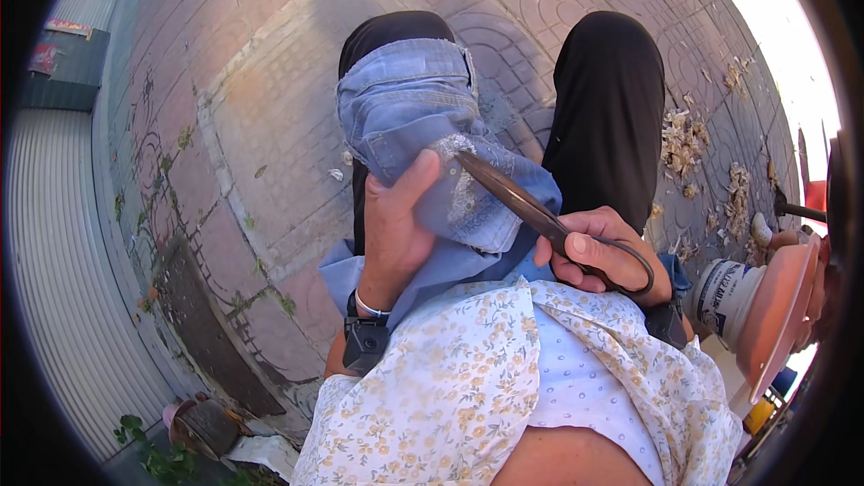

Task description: Using large scissors to cut a piece of light blue denim fabric.

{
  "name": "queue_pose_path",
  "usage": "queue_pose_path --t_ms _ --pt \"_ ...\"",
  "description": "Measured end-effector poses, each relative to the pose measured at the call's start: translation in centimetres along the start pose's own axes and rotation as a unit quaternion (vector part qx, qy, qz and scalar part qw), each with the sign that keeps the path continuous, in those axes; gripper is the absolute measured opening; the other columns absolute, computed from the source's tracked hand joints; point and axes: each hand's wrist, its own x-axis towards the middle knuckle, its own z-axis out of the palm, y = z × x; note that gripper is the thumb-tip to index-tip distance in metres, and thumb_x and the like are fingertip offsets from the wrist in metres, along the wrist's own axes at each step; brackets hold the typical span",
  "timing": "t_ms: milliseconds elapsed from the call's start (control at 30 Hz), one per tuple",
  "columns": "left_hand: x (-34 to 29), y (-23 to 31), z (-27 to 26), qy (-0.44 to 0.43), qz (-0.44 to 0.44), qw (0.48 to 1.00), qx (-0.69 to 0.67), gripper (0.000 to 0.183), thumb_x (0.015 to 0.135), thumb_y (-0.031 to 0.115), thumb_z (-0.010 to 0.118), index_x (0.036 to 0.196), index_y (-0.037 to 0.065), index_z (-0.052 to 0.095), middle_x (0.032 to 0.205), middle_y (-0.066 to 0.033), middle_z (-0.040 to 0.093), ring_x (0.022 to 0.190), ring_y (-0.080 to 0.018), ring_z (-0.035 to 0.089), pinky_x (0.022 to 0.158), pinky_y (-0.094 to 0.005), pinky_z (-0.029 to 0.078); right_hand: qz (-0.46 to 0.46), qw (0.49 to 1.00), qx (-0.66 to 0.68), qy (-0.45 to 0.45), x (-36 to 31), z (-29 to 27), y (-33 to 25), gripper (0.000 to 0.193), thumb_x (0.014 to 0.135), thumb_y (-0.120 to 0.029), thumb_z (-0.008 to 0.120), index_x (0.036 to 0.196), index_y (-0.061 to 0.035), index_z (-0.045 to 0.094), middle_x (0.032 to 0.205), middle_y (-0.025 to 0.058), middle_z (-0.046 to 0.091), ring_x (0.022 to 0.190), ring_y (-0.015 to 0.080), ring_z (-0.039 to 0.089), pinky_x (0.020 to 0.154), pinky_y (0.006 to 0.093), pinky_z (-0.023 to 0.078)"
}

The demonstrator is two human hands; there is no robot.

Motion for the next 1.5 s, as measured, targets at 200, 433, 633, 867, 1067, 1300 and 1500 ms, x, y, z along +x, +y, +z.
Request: queue_pose_path --t_ms 200,433,633,867,1067,1300,1500 --pt "-0.3 0.0 0.2 0.009 0.004 1.0 0.015 0.043 0.094 0.008 0.066 0.135 0.004 0.052 0.126 -0.0119 0.064 0.114 -0.024 0.064 0.101 -0.0407 0.051 0.024 1.0 -0.007 0.01 -0.2 0.1 -0.4 0.053 0.096 -0.051 0.059 0.102 0.0011 0.066 0.066 -0.001 0.054 0.048 0.0013 0.04 0.046 0.019 0.029" --pt "-0.3 0.0 0.1 0.014 0.006 1.0 0.006 0.045 0.093 0.008 0.067 0.136 0.004 0.052 0.126 -0.012 0.064 0.113 -0.0245 0.064 0.101 -0.0407 0.051 0.007 1.0 0.001 0.01 0.1 0.6 -0.2 0.041 0.103 -0.039 0.054 0.101 0.0002 0.066 0.066 -0.0017 0.051 0.049 0.0019 0.041 0.045 0.0197 0.029" --pt "-0.3 0.3 0.3 0.004 -0.033 0.999 0.03 0.046 0.092 0.009 0.069 0.135 0.003 0.052 0.125 -0.0132 0.064 0.112 -0.025 0.065 0.099 -0.0407 0.053 -0.09 0.978 0.118 0.147 2.4 0.8 -1.0 0.049 0.103 -0.046 0.048 0.103 0.0009 0.062 0.069 -0.0002 0.051 0.05 0.0036 0.039 0.046 0.0196 0.029" --pt "-0.2 0.3 0.1 0.007 -0.006 1.0 0.002 0.042 0.093 0.01 0.068 0.133 0.002 0.054 0.123 -0.0124 0.065 0.109 -0.0242 0.066 0.098 -0.0406 0.053 -0.007 0.994 0.088 0.062 1.6 0.9 -0.3 0.048 0.102 -0.045 0.052 0.104 0.0021 0.063 0.067 -0.0012 0.051 0.05 0.0023 0.04 0.046 0.0187 0.028" --pt "0.0 0.2 0.0 0.012 -0.001 1.0 -0.005 0.04 0.095 0.01 0.066 0.132 0.003 0.054 0.124 -0.0118 0.065 0.11 -0.0235 0.066 0.098 -0.0407 0.053 -0.003 0.999 0.043 0.027 0.8 0.6 -0.2 0.045 0.102 -0.043 0.053 0.104 0.001 0.065 0.067 -0.0016 0.052 0.05 0.0013 0.04 0.046 0.0188 0.028" --pt "0.0 0.2 0.0 0.001 0.009 1.0 -0.011 0.038 0.095 0.008 0.064 0.132 0.004 0.055 0.123 -0.0108 0.066 0.11 -0.0227 0.065 0.1 -0.0395 0.052 -0.001 1.0 0.005 0.009 0.5 0.8 -0.7 0.041 0.103 -0.04 0.054 0.103 -0.0002 0.066 0.065 -0.0026 0.051 0.051 0.0007 0.04 0.047 0.0189 0.028" --pt "-0.3 0.4 -0.1 0.015 0.009 1.0 0.004 0.038 0.094 0.007 0.065 0.131 0.003 0.056 0.123 -0.0111 0.066 0.11 -0.0229 0.065 0.1 -0.0397 0.052 -0.002 1.0 0.005 0.009 0.6 1.1 -0.6 0.04 0.104 -0.038 0.053 0.103 -0.0002 0.067 0.065 -0.0028 0.051 0.051 0.0003 0.04 0.047 0.0188 0.028"
